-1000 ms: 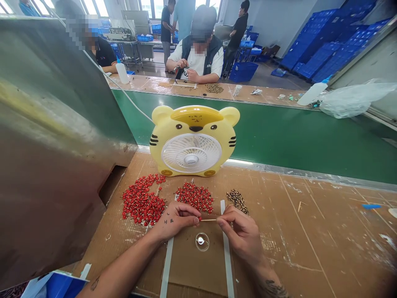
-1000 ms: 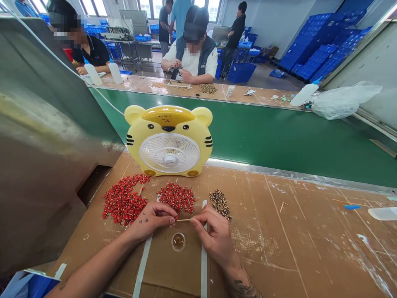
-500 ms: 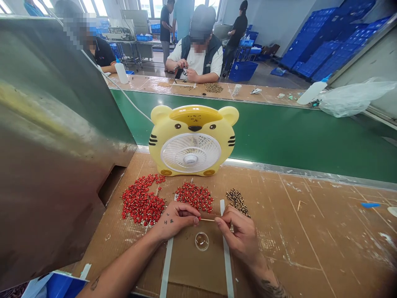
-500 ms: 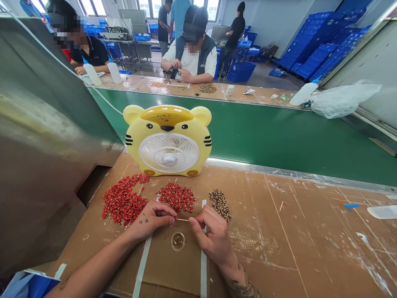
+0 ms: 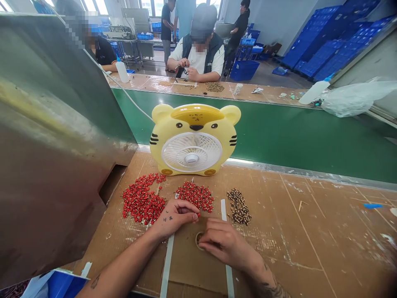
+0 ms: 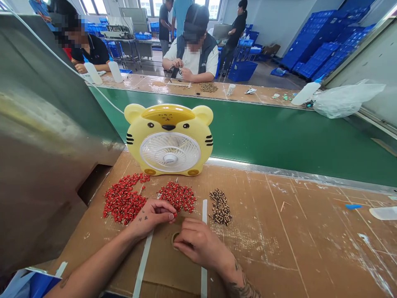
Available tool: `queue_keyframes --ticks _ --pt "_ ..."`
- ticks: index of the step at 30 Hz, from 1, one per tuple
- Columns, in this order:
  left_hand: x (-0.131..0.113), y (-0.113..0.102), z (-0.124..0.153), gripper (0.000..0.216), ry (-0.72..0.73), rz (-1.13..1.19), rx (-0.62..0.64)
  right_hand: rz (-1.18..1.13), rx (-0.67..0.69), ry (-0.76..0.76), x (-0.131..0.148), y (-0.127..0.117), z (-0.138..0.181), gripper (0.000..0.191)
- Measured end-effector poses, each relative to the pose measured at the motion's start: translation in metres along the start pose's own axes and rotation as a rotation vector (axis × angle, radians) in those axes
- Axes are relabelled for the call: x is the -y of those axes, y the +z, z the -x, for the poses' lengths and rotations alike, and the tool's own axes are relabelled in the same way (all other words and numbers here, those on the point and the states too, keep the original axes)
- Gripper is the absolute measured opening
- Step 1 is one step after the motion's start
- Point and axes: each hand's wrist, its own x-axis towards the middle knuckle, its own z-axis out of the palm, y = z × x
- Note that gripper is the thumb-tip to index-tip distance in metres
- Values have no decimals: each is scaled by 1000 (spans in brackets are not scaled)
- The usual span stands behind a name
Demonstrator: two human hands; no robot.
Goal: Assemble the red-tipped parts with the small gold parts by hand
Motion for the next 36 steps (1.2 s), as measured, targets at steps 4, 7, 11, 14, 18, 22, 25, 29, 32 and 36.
queue_keyframes --ticks 4,7,11,14,18,22,25,29,32,36 --pt "-1 0 1 20 -2 39 -1 86 -64 5 -5 -2 1 19" --pt "0 0 1 21 -12 53 0 55 4 1 -5 -7 2 17" --pt "4 -2 1 22 -27 93 9 72 -20 1 -5 -6 2 17" --pt "5 -1 -1 22 -31 163 14 58 13 -6 -5 -4 1 17" --pt "7 2 -1 23 -71 253 -1 62 13 12 -3 -6 0 17" --pt "9 3 1 20 -91 204 23 -37 5 48 -1 -18 6 15" --pt "11 3 2 19 -118 130 18 -126 -226 115 0 -26 14 11" --pt "11 5 1 19 -150 54 39 -210 -483 158 1 -26 19 11" --pt "10 7 1 18 -175 42 42 -188 -489 166 2 -22 17 13" --pt "8 8 2 17 -170 38 48 -165 -460 179 0 -19 16 12"
